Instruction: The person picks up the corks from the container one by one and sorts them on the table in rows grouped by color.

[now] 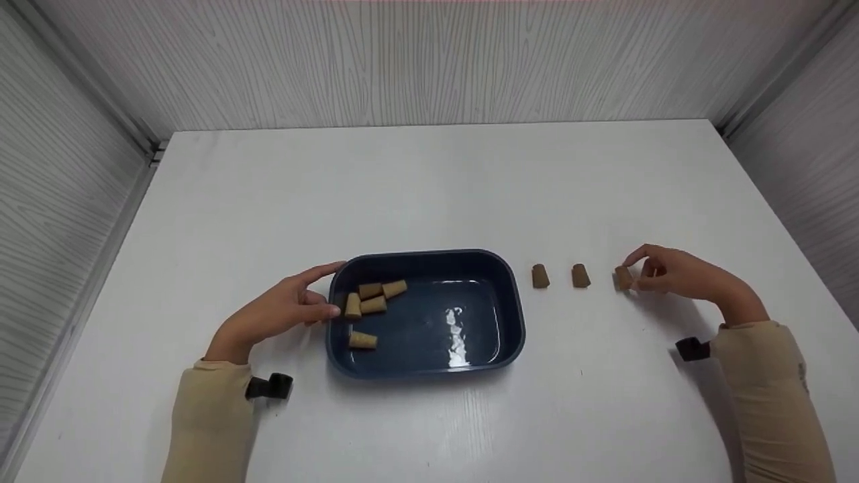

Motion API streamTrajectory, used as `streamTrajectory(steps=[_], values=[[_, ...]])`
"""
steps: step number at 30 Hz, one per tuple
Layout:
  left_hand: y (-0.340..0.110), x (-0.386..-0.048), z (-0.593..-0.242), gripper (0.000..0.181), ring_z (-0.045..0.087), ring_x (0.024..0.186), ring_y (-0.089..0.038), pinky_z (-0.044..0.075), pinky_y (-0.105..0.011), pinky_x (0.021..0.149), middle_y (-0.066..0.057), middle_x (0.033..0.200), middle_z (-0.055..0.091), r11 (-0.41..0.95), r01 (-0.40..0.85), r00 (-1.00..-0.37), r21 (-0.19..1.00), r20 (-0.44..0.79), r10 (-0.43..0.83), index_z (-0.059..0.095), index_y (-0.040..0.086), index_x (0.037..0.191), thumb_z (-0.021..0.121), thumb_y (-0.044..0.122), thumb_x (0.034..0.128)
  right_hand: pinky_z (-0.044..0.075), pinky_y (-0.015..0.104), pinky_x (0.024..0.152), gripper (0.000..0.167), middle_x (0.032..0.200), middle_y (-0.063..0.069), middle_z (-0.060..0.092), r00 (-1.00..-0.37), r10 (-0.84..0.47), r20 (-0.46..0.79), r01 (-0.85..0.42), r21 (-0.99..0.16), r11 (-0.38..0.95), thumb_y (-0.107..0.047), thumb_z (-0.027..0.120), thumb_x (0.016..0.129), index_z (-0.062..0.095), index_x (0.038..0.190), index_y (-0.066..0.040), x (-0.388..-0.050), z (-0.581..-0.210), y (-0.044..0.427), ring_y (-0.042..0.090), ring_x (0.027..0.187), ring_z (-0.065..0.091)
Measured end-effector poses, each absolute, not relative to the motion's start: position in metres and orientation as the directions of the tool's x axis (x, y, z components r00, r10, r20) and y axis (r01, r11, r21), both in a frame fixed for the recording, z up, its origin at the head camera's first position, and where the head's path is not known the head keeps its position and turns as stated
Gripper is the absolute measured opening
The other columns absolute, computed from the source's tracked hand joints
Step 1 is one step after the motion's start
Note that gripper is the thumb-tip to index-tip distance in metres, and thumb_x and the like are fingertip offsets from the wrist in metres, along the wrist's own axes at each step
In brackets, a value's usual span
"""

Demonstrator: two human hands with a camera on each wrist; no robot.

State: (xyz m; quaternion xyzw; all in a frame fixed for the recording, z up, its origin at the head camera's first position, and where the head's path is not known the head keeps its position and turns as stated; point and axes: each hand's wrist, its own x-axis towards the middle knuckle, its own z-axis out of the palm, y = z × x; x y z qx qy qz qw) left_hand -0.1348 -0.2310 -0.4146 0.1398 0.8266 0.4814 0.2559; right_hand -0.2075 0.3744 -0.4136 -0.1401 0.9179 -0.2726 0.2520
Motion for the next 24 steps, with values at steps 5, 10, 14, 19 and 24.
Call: streamTrajectory(steps=[5, 10, 14, 19, 24], values=[[-0.2302, -0.1351, -0.4147, 0.071, 0.040, 0.061, -0.014, 0.034, -0.026, 0.059, 0.004, 0.062, 0.046, 0.500, -0.011, -0.830, 0.866, -0.286, 0.478, 0.025, 0.016, 0.153, 0.064, 0.027, 0.0937, 0.043, 0.029, 0.067, 0.036, 0.094, 0.007, 0.058, -0.837, -0.378, -0.397, -0.129, -0.528, 0.840, -0.026, 0.064, 0.093, 0.054, 0.124, -0.013, -0.2075, -0.4143, 0.3747, 0.014, 0.080, 0.053], [-0.2290, -0.1346, -0.4144, 0.071, 0.040, 0.062, -0.012, 0.034, -0.026, 0.060, 0.003, 0.063, 0.046, 0.503, -0.012, -0.831, 0.864, -0.288, 0.475, 0.027, 0.017, 0.153, 0.064, 0.027, 0.0933, 0.044, 0.031, 0.069, 0.038, 0.098, 0.008, 0.057, -0.845, -0.355, -0.400, -0.117, -0.511, 0.852, -0.028, 0.065, 0.093, 0.052, 0.125, -0.013, -0.2067, -0.4146, 0.3746, 0.018, 0.084, 0.053], [-0.2282, -0.1340, -0.4139, 0.070, 0.041, 0.063, -0.012, 0.034, -0.027, 0.061, 0.003, 0.064, 0.047, 0.501, -0.016, -0.830, 0.866, -0.290, 0.476, 0.027, 0.018, 0.152, 0.064, 0.027, 0.0932, 0.044, 0.030, 0.069, 0.038, 0.099, 0.008, 0.056, -0.848, -0.359, -0.389, -0.124, -0.514, 0.849, -0.027, 0.064, 0.093, 0.052, 0.125, -0.013, -0.2060, -0.4157, 0.3746, 0.017, 0.085, 0.053], [-0.2282, -0.1336, -0.4134, 0.070, 0.042, 0.064, -0.013, 0.034, -0.027, 0.063, 0.003, 0.065, 0.048, 0.506, -0.014, -0.829, 0.863, -0.293, 0.476, 0.028, 0.018, 0.152, 0.064, 0.028, 0.0933, 0.045, 0.030, 0.070, 0.039, 0.099, 0.008, 0.057, -0.846, -0.373, -0.382, -0.136, -0.521, 0.843, -0.024, 0.064, 0.093, 0.051, 0.128, -0.012, -0.2056, -0.4173, 0.3740, 0.017, 0.086, 0.053], [-0.2285, -0.1342, -0.4129, 0.070, 0.043, 0.065, -0.014, 0.034, -0.027, 0.063, 0.001, 0.065, 0.049, 0.511, -0.016, -0.830, 0.859, -0.296, 0.472, 0.027, 0.018, 0.152, 0.064, 0.028, 0.0932, 0.044, 0.030, 0.071, 0.039, 0.099, 0.008, 0.058, -0.843, -0.386, -0.375, -0.151, -0.525, 0.838, -0.024, 0.064, 0.093, 0.051, 0.129, -0.014, -0.2061, -0.4186, 0.3718, 0.019, 0.088, 0.054]])
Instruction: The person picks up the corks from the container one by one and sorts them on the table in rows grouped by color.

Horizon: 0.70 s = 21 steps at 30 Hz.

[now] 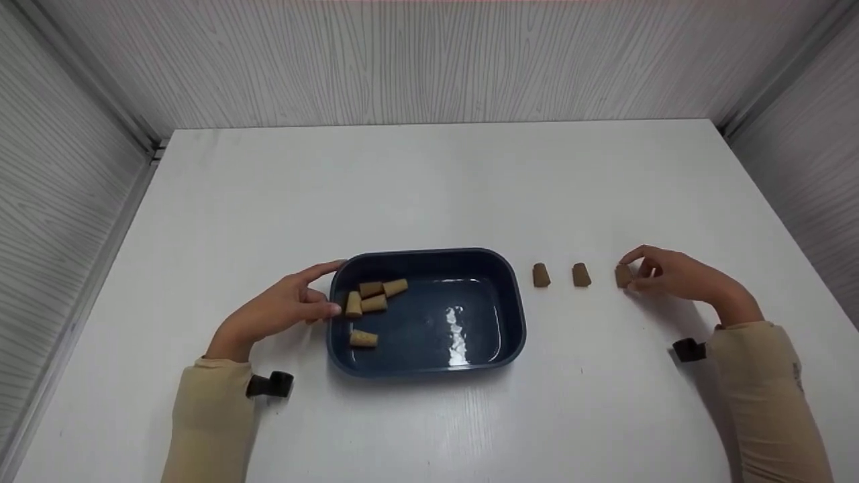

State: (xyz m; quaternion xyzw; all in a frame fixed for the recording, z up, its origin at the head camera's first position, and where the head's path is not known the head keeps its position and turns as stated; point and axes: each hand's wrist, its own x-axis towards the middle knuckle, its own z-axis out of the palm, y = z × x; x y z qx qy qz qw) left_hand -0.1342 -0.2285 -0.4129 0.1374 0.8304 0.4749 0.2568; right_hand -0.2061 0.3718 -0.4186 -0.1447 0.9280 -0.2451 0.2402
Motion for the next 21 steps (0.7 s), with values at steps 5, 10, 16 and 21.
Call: streamTrajectory(steps=[5, 10, 16, 21], values=[[-0.229, -0.134, -0.414, 0.071, 0.042, 0.064, -0.014, 0.035, -0.028, 0.063, 0.000, 0.066, 0.051, 0.500, -0.018, -0.826, 0.866, -0.295, 0.481, 0.027, 0.017, 0.153, 0.064, 0.027, 0.0934, 0.044, 0.030, 0.070, 0.037, 0.099, 0.008, 0.057, -0.847, -0.383, -0.368, -0.155, -0.519, 0.841, -0.020, 0.062, 0.093, 0.052, 0.128, -0.014, -0.206, -0.420, 0.371, 0.019, 0.086, 0.053], [-0.229, -0.133, -0.413, 0.071, 0.043, 0.063, -0.016, 0.036, -0.028, 0.061, -0.002, 0.066, 0.052, 0.490, -0.034, -0.827, 0.871, -0.300, 0.476, 0.027, 0.016, 0.153, 0.065, 0.026, 0.0931, 0.044, 0.029, 0.070, 0.039, 0.098, 0.009, 0.058, -0.849, -0.389, -0.357, -0.167, -0.517, 0.840, -0.015, 0.061, 0.093, 0.051, 0.130, -0.013, -0.206, -0.419, 0.372, 0.018, 0.085, 0.053], [-0.230, -0.133, -0.412, 0.071, 0.044, 0.064, -0.016, 0.037, -0.028, 0.062, -0.001, 0.066, 0.052, 0.499, -0.024, -0.828, 0.866, -0.297, 0.476, 0.026, 0.016, 0.153, 0.064, 0.026, 0.0933, 0.045, 0.028, 0.070, 0.044, 0.100, 0.009, 0.059, -0.861, -0.387, -0.329, -0.175, -0.523, 0.834, -0.019, 0.062, 0.094, 0.048, 0.134, -0.012, -0.206, -0.415, 0.375, 0.016, 0.085, 0.055], [-0.230, -0.135, -0.414, 0.071, 0.044, 0.064, -0.017, 0.036, -0.028, 0.062, -0.001, 0.066, 0.051, 0.505, -0.019, -0.829, 0.863, -0.296, 0.474, 0.027, 0.017, 0.153, 0.064, 0.028, 0.0935, 0.046, 0.028, 0.066, 0.048, 0.099, 0.008, 0.057, -0.878, -0.386, -0.285, -0.181, -0.548, 0.817, -0.024, 0.063, 0.095, 0.045, 0.137, -0.011, -0.206, -0.405, 0.382, 0.017, 0.077, 0.055]])
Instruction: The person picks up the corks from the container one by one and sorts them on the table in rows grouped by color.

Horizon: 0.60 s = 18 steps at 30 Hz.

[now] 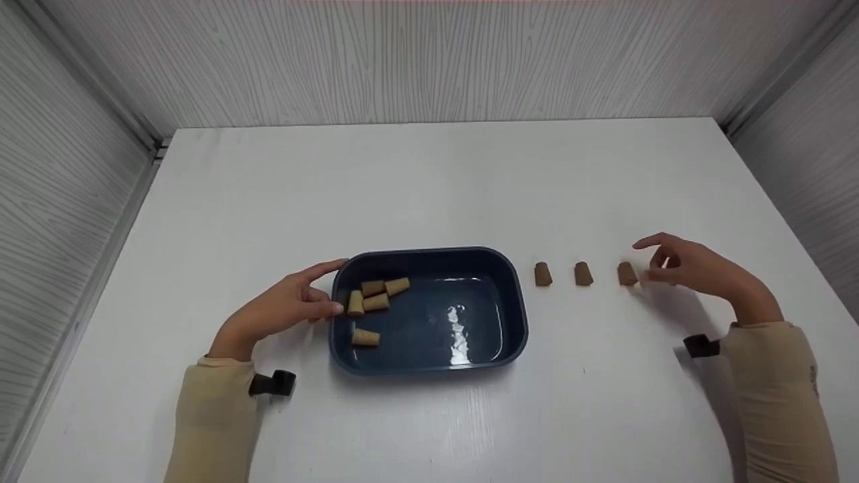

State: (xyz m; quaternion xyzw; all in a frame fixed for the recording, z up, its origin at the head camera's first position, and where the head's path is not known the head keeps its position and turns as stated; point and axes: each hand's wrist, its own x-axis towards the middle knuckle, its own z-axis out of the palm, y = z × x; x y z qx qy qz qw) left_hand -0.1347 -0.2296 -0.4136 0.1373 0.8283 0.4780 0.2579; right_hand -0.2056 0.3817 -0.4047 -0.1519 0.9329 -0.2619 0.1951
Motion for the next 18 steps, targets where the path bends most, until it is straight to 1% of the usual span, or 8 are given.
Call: streamTrajectory(steps=[2, 6, 10, 14, 18], values=[[-0.229, -0.135, -0.415, 0.071, 0.044, 0.064, -0.017, 0.037, -0.028, 0.063, -0.001, 0.067, 0.051, 0.501, -0.024, -0.829, 0.865, -0.297, 0.474, 0.026, 0.017, 0.153, 0.064, 0.028, 0.0933, 0.047, 0.028, 0.065, 0.049, 0.097, 0.008, 0.056, -0.887, -0.393, -0.242, -0.203, -0.560, 0.803, -0.024, 0.063, 0.095, 0.044, 0.138, -0.009, -0.205, -0.397, 0.385, 0.018, 0.075, 0.056], [-0.229, -0.134, -0.416, 0.072, 0.044, 0.065, -0.017, 0.037, -0.029, 0.063, -0.001, 0.067, 0.052, 0.480, -0.036, -0.828, 0.877, -0.295, 0.476, 0.026, 0.017, 0.153, 0.065, 0.026, 0.0928, 0.045, 0.024, 0.066, 0.049, 0.094, 0.003, 0.055, -0.917, -0.366, -0.158, -0.215, -0.576, 0.789, -0.022, 0.064, 0.094, 0.045, 0.138, -0.011, -0.203, -0.379, 0.387, 0.015, 0.076, 0.056], [-0.230, -0.134, -0.416, 0.072, 0.044, 0.064, -0.016, 0.036, -0.029, 0.063, 0.001, 0.065, 0.049, 0.470, -0.035, -0.826, 0.882, -0.290, 0.483, 0.026, 0.017, 0.153, 0.065, 0.026, 0.0928, 0.039, 0.023, 0.060, 0.046, 0.087, -0.004, 0.055, -0.942, -0.332, -0.039, -0.239, -0.616, 0.751, -0.013, 0.065, 0.093, 0.048, 0.136, -0.015, -0.202, -0.364, 0.384, 0.010, 0.070, 0.052], [-0.229, -0.134, -0.416, 0.072, 0.043, 0.063, -0.016, 0.036, -0.028, 0.062, 0.001, 0.064, 0.047, 0.467, -0.028, -0.824, 0.884, -0.284, 0.489, 0.026, 0.016, 0.153, 0.065, 0.026, 0.0930, 0.035, 0.025, 0.054, 0.046, 0.081, -0.010, 0.056, -0.934, -0.345, 0.097, -0.313, -0.687, 0.655, -0.003, 0.064, 0.091, 0.050, 0.134, -0.015, -0.201, -0.353, 0.378, 0.008, 0.064, 0.048], [-0.229, -0.135, -0.415, 0.073, 0.042, 0.063, -0.015, 0.036, -0.028, 0.061, 0.002, 0.064, 0.049, 0.470, -0.025, -0.824, 0.882, -0.284, 0.490, 0.025, 0.015, 0.153, 0.065, 0.025, 0.0932, 0.034, 0.025, 0.052, 0.048, 0.081, -0.011, 0.056, -0.901, -0.398, 0.174, -0.391, -0.724, 0.569, 0.004, 0.063, 0.089, 0.051, 0.133, -0.011, -0.202, -0.346, 0.366, 0.006, 0.061, 0.046]])
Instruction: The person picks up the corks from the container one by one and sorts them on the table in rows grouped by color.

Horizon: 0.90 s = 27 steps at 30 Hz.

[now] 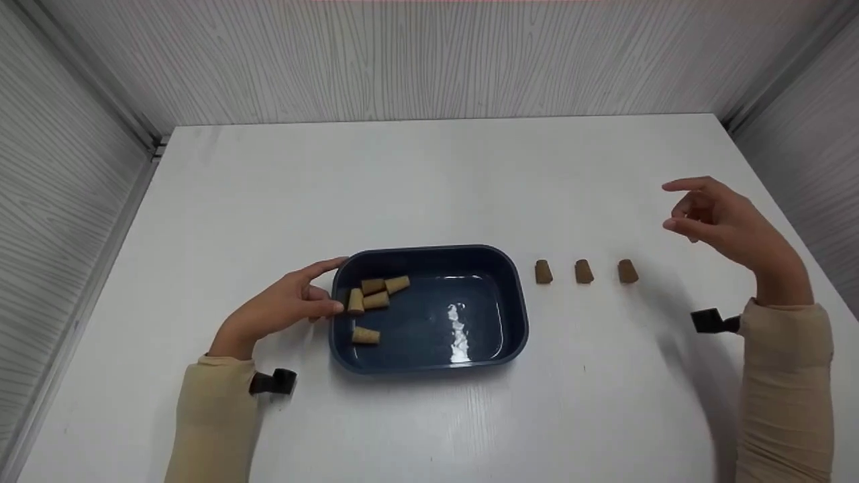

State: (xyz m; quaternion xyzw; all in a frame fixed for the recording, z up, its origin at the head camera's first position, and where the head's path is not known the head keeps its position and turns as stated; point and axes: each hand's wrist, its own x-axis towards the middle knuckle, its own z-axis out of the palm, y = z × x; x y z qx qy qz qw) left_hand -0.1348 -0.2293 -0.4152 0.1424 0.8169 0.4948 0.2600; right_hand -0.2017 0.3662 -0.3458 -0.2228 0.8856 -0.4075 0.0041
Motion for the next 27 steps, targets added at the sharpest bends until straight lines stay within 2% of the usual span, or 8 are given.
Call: streamTrajectory(steps=[9, 15, 20, 27], values=[[-0.228, -0.136, -0.415, 0.073, 0.041, 0.063, -0.014, 0.035, -0.028, 0.062, 0.000, 0.067, 0.052, 0.481, -0.031, -0.823, 0.876, -0.295, 0.486, 0.026, 0.017, 0.153, 0.065, 0.028, 0.0929, 0.033, 0.024, 0.051, 0.049, 0.081, -0.010, 0.055, -0.796, -0.541, 0.271, -0.558, -0.673, 0.485, 0.012, 0.062, 0.086, 0.050, 0.132, -0.001, -0.203, -0.328, 0.329, 0.007, 0.056, 0.040], [-0.229, -0.135, -0.415, 0.072, 0.042, 0.065, -0.013, 0.035, -0.027, 0.064, 0.002, 0.066, 0.050, 0.495, -0.031, -0.828, 0.868, -0.300, 0.473, 0.027, 0.019, 0.153, 0.065, 0.028, 0.0928, 0.033, 0.025, 0.051, 0.045, 0.076, -0.008, 0.054, -0.790, -0.551, 0.270, -0.559, -0.686, 0.465, 0.011, 0.061, 0.087, 0.053, 0.129, -0.001, -0.205, -0.320, 0.300, 0.006, 0.054, 0.039], [-0.229, -0.134, -0.415, 0.071, 0.041, 0.064, -0.014, 0.034, -0.027, 0.063, 0.003, 0.064, 0.046, 0.491, -0.025, -0.829, 0.871, -0.292, 0.477, 0.028, 0.018, 0.153, 0.065, 0.027, 0.0929, 0.033, 0.025, 0.050, 0.042, 0.072, -0.005, 0.052, -0.764, -0.579, 0.285, -0.577, -0.703, 0.416, 0.013, 0.059, 0.087, 0.054, 0.128, 0.001, -0.207, -0.319, 0.282, 0.007, 0.053, 0.037], [-0.228, -0.135, -0.414, 0.071, 0.039, 0.061, -0.011, 0.033, -0.026, 0.061, 0.003, 0.063, 0.045, 0.489, -0.024, -0.823, 0.872, -0.295, 0.486, 0.028, 0.018, 0.152, 0.065, 0.027, 0.0929, 0.034, 0.025, 0.051, 0.041, 0.071, -0.006, 0.049, -0.727, -0.620, 0.295, -0.604, -0.705, 0.373, 0.011, 0.058, 0.090, 0.054, 0.129, 0.000, -0.208, -0.320, 0.258, 0.006, 0.053, 0.037]])
